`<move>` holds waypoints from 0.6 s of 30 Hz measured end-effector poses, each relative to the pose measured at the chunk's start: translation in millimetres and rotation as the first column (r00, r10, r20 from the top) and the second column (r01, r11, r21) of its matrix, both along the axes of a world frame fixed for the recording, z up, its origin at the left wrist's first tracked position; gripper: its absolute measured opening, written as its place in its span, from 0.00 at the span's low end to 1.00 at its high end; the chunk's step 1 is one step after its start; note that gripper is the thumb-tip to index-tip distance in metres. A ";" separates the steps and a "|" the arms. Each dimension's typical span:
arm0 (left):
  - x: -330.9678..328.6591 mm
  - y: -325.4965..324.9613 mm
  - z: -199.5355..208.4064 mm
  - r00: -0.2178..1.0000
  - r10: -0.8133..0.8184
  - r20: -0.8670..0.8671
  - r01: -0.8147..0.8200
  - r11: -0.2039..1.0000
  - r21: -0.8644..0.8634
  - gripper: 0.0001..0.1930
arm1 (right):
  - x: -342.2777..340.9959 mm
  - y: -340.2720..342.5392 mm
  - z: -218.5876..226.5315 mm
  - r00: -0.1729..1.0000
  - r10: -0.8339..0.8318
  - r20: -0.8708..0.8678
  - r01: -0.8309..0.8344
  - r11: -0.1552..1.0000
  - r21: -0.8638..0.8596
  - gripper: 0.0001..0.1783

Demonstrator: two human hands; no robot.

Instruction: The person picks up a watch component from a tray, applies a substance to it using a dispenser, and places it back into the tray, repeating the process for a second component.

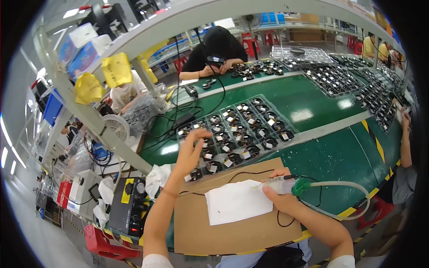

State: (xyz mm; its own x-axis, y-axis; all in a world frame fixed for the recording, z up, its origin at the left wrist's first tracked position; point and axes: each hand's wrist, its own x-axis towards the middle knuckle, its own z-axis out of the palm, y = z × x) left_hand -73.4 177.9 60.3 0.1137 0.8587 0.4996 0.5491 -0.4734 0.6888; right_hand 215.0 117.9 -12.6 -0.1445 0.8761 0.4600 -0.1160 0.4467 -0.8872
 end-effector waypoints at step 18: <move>-34.0 63.2 -40.3 0.643 0.394 -0.657 -0.387 0.907 0.164 0.07 | 1.8 0.4 5.2 0.995 0.029 0.096 -0.023 0.998 -0.066 0.22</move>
State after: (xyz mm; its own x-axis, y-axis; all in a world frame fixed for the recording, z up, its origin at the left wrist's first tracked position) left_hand -107.4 241.1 20.0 0.0706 0.8981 0.4340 0.9915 -0.1109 0.0681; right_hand 216.8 118.3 -7.4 -0.2088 0.8990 0.3850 -0.0389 0.3858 -0.9218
